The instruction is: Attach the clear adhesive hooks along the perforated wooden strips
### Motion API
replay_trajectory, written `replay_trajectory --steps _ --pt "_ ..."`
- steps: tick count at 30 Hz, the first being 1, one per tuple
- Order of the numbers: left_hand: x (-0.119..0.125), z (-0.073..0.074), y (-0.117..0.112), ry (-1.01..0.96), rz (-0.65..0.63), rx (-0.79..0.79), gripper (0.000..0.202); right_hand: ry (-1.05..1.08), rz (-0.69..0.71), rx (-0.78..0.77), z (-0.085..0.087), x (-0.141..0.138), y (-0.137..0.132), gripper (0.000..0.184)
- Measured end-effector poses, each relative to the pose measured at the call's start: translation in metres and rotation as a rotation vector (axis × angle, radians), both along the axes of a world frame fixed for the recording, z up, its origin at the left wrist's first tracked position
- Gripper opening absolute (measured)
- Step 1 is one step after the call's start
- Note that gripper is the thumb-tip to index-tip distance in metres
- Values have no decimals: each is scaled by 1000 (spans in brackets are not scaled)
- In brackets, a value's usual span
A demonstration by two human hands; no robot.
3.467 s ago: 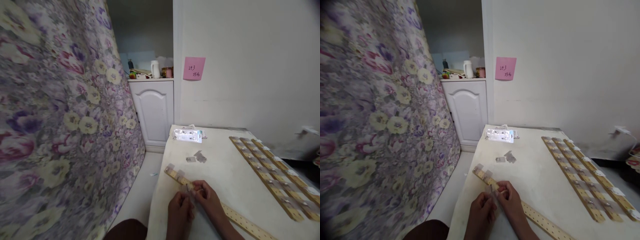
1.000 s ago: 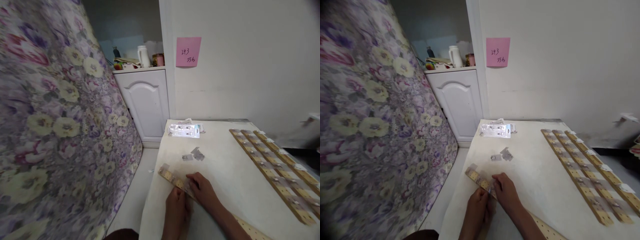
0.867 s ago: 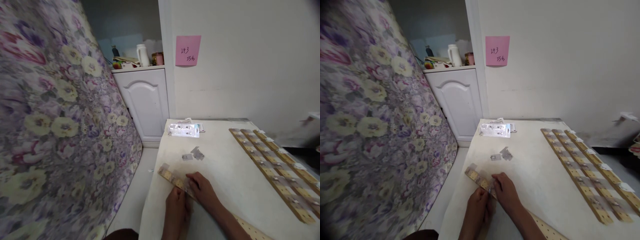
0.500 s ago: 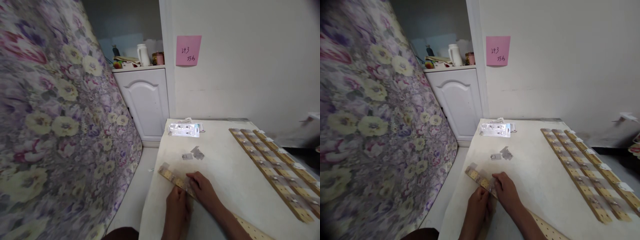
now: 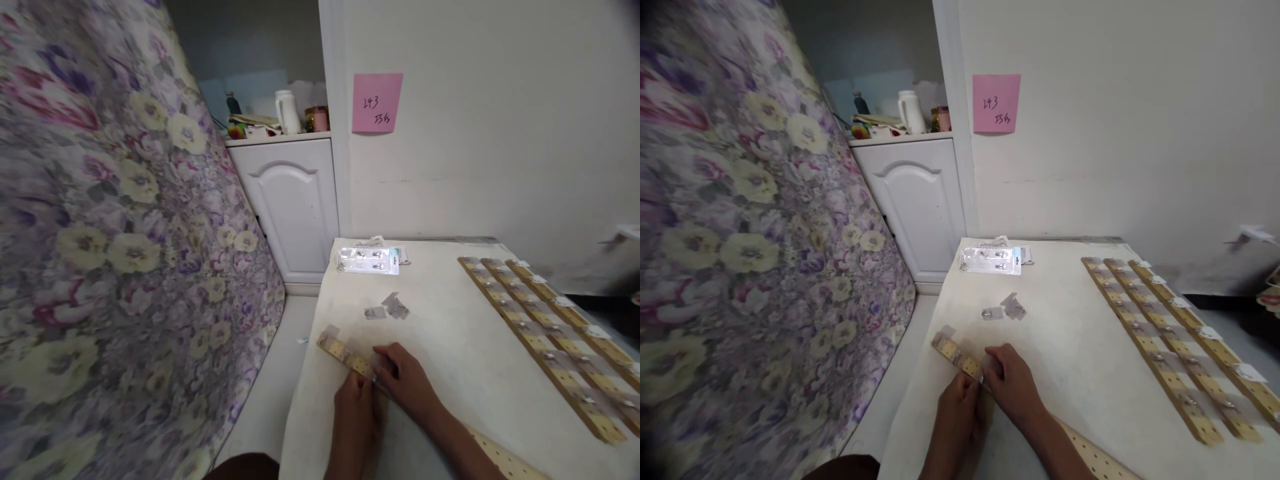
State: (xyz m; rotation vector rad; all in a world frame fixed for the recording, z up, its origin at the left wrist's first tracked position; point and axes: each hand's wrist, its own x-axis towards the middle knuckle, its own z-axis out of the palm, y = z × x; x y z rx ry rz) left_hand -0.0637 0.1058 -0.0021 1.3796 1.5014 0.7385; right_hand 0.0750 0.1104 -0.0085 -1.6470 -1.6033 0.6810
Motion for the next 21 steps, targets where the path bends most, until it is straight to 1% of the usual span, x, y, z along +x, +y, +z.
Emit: replay_trajectory --steps 5,12,17,21 --pt "0 -2 0 -8 -8 4 19 2 -3 -26 1 0 1 35" --pt "0 2 0 14 -9 5 18 36 -14 -56 0 0 2 35" --pt "-1 -1 0 -21 -14 -40 19 54 -12 -58 -1 1 3 35" --pt "-2 -1 2 -11 -7 -9 16 59 -23 -59 -2 1 5 36"
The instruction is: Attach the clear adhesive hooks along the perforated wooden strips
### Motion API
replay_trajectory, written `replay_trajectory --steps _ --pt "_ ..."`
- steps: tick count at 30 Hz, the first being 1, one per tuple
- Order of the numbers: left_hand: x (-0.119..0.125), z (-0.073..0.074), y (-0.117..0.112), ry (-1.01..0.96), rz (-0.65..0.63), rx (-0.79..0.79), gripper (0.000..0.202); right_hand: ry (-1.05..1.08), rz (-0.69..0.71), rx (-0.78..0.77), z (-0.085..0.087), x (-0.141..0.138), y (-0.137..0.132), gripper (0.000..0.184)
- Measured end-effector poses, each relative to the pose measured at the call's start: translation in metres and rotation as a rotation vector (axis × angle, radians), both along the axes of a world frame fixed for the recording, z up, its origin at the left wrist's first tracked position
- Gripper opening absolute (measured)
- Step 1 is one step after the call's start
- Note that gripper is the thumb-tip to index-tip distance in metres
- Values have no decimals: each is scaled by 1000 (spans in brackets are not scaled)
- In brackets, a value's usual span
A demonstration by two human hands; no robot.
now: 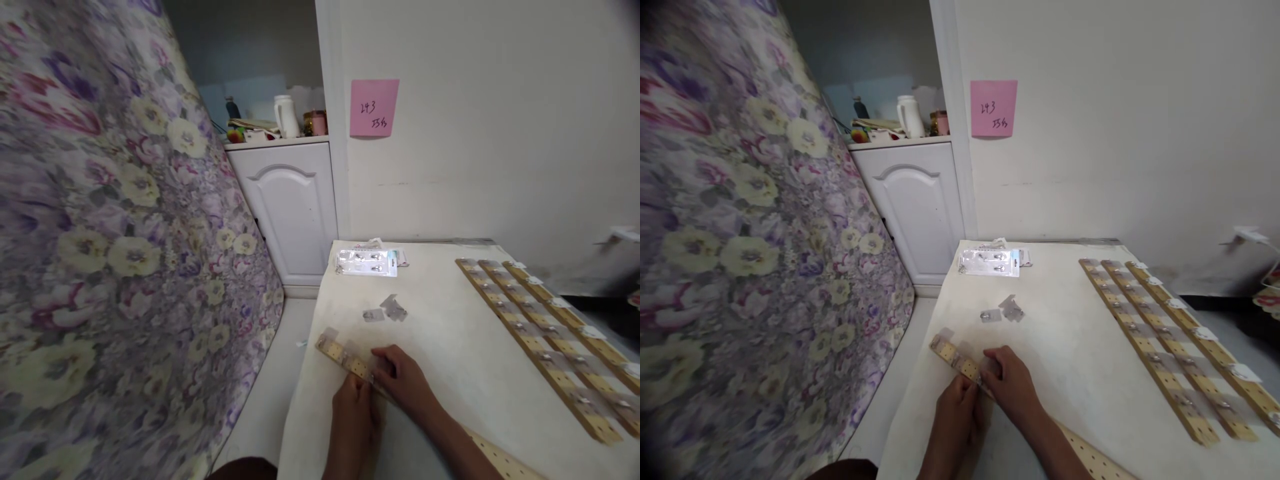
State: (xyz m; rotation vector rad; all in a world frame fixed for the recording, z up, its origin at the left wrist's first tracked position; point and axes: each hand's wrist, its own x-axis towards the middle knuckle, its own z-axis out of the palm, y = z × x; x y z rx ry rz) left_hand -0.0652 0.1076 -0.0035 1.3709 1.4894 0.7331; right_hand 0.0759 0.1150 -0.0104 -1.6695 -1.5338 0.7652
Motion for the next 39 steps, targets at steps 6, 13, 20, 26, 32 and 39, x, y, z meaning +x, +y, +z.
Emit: replay_trajectory --steps 6,13,20,26,32,39 --pt "0 3 1 22 7 1 19 6 -19 -24 1 -1 1 36" --pt "0 3 0 26 -7 13 18 56 -34 -72 -1 1 8 36" --pt "-5 2 -3 15 -4 50 16 91 -77 -61 -1 -1 8 45" --pt "-9 5 -9 -23 -6 26 20 87 -85 -1 1 -2 7 43" --pt "-9 7 -10 -87 -15 -3 21 109 -96 26 12 21 -14 33" --pt "-9 2 -8 -124 -21 3 20 -137 -73 -21 15 44 -72 30"
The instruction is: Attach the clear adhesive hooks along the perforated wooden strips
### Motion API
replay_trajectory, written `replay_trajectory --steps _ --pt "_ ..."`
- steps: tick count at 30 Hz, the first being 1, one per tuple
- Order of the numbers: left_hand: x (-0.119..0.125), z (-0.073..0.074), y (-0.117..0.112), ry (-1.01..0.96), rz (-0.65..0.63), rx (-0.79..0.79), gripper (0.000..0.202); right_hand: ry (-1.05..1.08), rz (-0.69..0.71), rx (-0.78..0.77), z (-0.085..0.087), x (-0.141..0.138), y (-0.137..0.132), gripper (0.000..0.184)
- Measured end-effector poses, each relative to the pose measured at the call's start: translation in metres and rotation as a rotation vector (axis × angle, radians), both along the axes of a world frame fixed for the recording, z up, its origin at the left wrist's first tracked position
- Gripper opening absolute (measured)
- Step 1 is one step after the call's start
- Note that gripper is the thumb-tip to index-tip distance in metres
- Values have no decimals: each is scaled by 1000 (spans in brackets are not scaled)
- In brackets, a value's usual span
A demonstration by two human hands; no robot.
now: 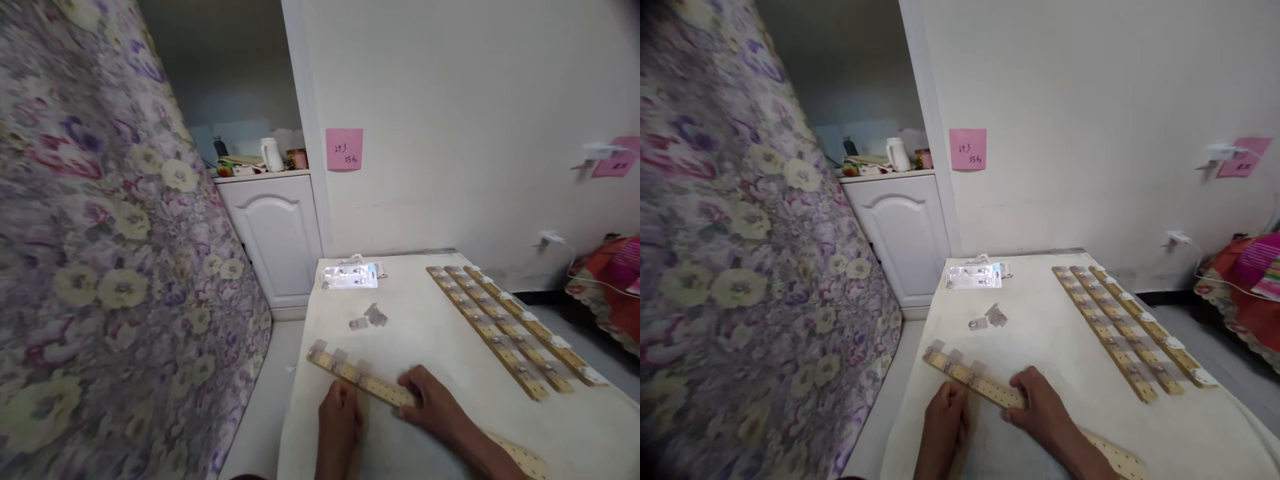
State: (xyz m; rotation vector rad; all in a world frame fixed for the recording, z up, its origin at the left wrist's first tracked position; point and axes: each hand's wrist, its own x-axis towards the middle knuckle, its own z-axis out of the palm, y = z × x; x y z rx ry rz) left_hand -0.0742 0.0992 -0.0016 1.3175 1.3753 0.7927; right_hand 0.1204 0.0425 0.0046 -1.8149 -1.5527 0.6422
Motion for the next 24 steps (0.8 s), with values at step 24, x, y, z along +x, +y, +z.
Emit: replay_trajectory --steps 24 --pt "0 2 -5 82 -15 59 15 -106 -96 -13 -2 -29 13 15"
